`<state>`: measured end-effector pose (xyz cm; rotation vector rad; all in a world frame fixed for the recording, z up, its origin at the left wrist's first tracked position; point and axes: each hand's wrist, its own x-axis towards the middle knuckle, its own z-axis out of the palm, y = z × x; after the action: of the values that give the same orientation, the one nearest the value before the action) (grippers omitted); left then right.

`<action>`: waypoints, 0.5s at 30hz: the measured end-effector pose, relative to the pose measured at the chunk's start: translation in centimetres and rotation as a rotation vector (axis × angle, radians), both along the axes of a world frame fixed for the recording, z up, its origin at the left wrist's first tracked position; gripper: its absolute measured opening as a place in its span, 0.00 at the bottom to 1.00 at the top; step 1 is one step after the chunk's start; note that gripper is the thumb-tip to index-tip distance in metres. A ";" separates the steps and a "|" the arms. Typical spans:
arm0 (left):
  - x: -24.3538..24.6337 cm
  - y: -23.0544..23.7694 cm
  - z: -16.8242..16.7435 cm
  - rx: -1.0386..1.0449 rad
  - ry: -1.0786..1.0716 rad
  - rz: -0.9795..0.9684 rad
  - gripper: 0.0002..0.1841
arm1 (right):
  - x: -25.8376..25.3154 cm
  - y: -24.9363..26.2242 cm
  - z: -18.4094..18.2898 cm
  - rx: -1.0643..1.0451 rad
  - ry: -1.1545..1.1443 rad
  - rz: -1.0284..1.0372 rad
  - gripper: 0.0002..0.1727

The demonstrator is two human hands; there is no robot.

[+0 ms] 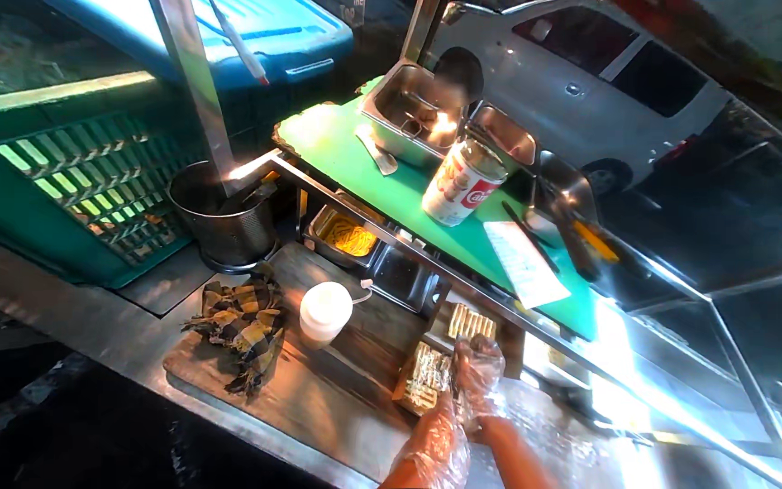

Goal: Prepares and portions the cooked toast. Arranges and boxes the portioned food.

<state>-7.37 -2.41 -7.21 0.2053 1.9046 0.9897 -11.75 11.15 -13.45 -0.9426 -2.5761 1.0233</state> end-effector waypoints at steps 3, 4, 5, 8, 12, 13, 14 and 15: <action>-0.8 0.3 -0.2 0.041 0.002 0.028 0.24 | -1.7 2.1 -0.4 -0.031 0.003 -0.012 0.13; -1.5 0.3 0.0 0.049 -0.003 0.031 0.24 | -1.9 1.9 0.2 -0.029 -0.003 0.003 0.13; -2.2 0.4 0.3 0.051 -0.010 0.025 0.23 | -2.0 1.4 0.9 -0.008 -0.010 0.030 0.12; -4.1 1.9 0.6 0.063 0.027 -0.007 0.27 | -3.0 3.0 1.7 0.179 -0.226 0.116 0.19; -6.3 3.9 0.2 0.038 0.025 -0.050 0.27 | -3.6 5.9 0.6 0.200 -0.505 0.157 0.29; -6.6 4.0 0.1 0.038 0.033 -0.046 0.27 | -3.4 5.4 0.6 0.220 -0.498 0.201 0.28; -6.8 4.0 0.0 0.042 0.043 -0.040 0.27 | -3.6 4.9 0.4 0.216 -0.376 0.168 0.26; -7.0 4.0 0.0 0.039 0.045 -0.048 0.28 | -3.9 4.7 0.3 0.211 -0.330 0.133 0.24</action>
<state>-14.35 1.57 -7.21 0.2967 1.9133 0.9978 -15.64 15.89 -13.11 -0.9639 -2.9794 0.6496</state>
